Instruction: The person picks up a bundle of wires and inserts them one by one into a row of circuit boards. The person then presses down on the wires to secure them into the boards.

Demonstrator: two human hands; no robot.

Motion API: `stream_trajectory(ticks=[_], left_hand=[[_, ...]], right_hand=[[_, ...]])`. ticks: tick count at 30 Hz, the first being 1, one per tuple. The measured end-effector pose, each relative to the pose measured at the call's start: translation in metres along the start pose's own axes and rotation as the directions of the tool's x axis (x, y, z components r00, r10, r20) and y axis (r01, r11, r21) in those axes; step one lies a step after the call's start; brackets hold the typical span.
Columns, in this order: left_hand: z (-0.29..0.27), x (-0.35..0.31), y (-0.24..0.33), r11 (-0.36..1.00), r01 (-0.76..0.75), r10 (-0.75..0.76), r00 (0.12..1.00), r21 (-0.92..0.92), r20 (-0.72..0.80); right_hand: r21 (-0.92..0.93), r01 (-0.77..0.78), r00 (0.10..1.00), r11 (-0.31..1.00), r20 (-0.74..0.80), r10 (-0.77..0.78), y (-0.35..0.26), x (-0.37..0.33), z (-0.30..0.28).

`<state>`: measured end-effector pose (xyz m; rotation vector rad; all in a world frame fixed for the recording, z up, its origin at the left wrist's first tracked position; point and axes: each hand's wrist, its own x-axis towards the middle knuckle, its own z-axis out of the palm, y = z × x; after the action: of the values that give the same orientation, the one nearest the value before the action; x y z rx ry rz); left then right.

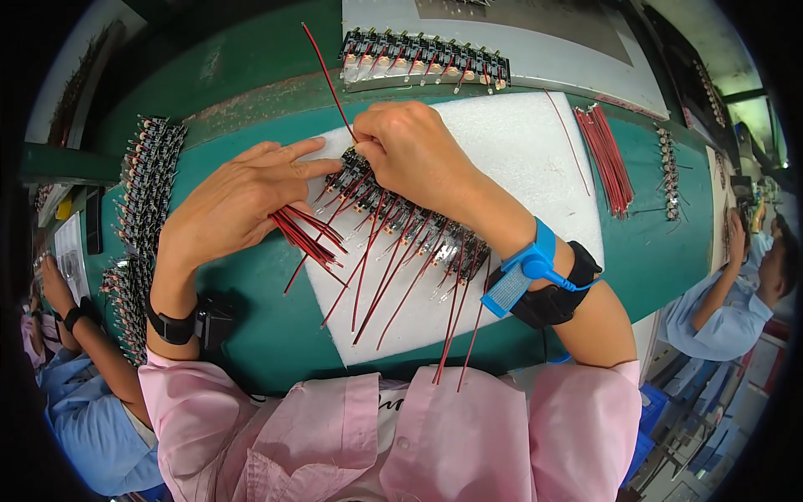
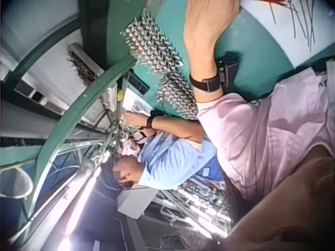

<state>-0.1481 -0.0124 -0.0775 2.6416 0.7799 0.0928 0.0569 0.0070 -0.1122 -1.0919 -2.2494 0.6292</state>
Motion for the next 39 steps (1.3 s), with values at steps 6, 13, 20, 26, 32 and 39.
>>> stream_trajectory(ticks=[6, 13, 20, 26, 32, 39], left_hand=[[0.002, -0.004, -0.002, 0.999, 0.023, -0.023, 1.000, -0.022, 0.009], [0.003, -0.009, -0.002, 1.000, 0.025, -0.025, 0.999, -0.013, -0.020], [0.002, -0.014, -0.002, 0.999, 0.038, -0.038, 0.999, 0.008, 0.012], [0.009, -0.021, -0.004, 0.999, 0.020, -0.022, 0.998, -0.028, -0.063], [0.005, -0.026, -0.014, 0.995, -0.027, 0.017, 0.994, -0.095, -0.106], [-0.016, -0.042, -0.033, 0.673, 0.046, -0.423, 0.842, -0.738, -0.334]], right_hand=[[0.011, 0.025, 0.998, 1.000, -0.058, -0.024, -0.002, -0.002, 0.006], [-0.024, 0.052, 0.996, 0.998, -0.076, -0.053, -0.006, -0.002, 0.011], [-0.035, 0.017, 0.998, 0.999, -0.061, -0.019, -0.010, -0.001, 0.015], [-0.046, 0.025, 0.999, 0.999, -0.045, -0.027, -0.016, -0.001, 0.019], [-0.112, 0.031, 1.000, 0.993, 0.003, -0.030, -0.021, 0.001, 0.018], [-0.062, 0.021, 0.999, 0.998, 0.036, -0.019, -0.031, -0.003, 0.020]])
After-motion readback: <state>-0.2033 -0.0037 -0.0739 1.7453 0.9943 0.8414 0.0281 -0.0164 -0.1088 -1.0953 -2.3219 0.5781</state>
